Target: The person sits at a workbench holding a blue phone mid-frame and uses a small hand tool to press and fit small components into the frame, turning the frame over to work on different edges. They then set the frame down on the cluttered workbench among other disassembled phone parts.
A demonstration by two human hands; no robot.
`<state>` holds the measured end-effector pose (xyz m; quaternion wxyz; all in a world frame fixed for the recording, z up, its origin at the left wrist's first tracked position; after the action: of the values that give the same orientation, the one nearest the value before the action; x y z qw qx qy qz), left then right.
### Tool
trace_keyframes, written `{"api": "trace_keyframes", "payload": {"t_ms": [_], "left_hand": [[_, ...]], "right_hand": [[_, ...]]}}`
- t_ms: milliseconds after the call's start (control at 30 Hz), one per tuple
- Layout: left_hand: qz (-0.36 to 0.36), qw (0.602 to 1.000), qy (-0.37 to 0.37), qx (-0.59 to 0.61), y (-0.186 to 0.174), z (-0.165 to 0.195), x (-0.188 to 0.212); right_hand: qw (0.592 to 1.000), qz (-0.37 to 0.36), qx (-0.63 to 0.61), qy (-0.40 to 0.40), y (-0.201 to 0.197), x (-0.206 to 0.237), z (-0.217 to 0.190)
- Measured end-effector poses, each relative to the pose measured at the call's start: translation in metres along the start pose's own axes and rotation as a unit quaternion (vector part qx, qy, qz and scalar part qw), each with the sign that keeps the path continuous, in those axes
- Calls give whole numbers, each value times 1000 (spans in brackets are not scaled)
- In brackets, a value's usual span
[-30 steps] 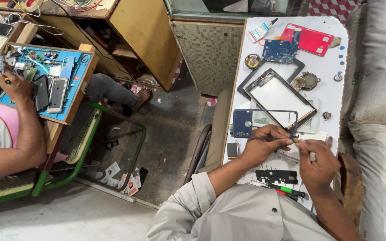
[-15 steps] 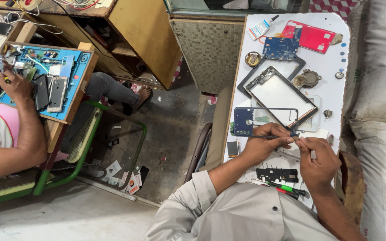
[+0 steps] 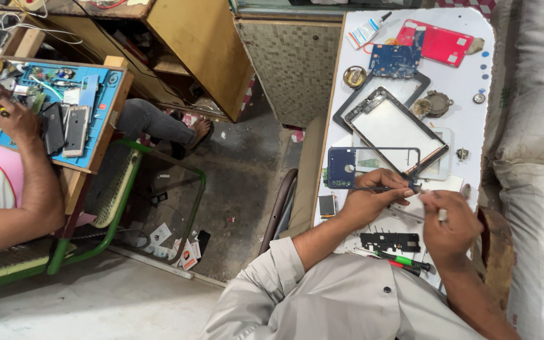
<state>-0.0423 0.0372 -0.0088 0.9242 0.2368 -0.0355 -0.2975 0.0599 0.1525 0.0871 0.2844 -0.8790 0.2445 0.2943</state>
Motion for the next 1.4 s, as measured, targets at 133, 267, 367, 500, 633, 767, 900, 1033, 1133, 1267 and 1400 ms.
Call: {"api": "trace_keyframes", "payload": {"t_ms": [133, 267, 367, 500, 633, 767, 900, 1033, 1133, 1267, 1400], "left_hand": [[-19, 998, 36, -40, -4, -1, 0], [7, 998, 28, -53, -11, -1, 4], [37, 995, 29, -92, -11, 12, 9], [47, 993, 22, -104, 0, 33, 12], [43, 990, 11, -135, 5, 47, 12], [42, 994, 9, -103, 6, 49, 11], [42, 991, 12, -125, 5, 46, 12], [45, 995, 0, -90, 2, 39, 13], [44, 997, -1, -71, 0, 36, 14], [49, 996, -9, -74, -2, 35, 16], [36, 998, -5, -58, 0, 37, 15]], "right_hand": [[999, 15, 37, 2, 0, -1, 6], [999, -23, -22, -36, 3, 4, 8], [999, -2, -42, 24, 1, 5, 14], [998, -17, -65, 8, 1, -1, 7], [998, -9, -60, 27, -1, -7, 3], [998, -13, -58, -17, -1, -8, -2], [999, -13, -50, -13, -1, -7, -2], [998, -19, -50, -17, -2, -7, -2], [1000, 22, 1, 2, -7, -7, 1], [998, -25, -53, -37, -2, -7, -1], [998, -24, -55, -15, 0, -7, 1]]}}
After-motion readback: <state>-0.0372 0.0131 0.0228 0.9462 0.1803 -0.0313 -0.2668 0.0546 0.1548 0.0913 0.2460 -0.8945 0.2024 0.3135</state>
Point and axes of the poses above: each hand's wrist, its own x-axis away from the middle knuckle, its own y-axis out of the palm, z = x × y, the point moved 5 cm from there along -x, towards the middle knuckle, and after that the axes turned 9 degrees about -x, right-handed, at the moved point
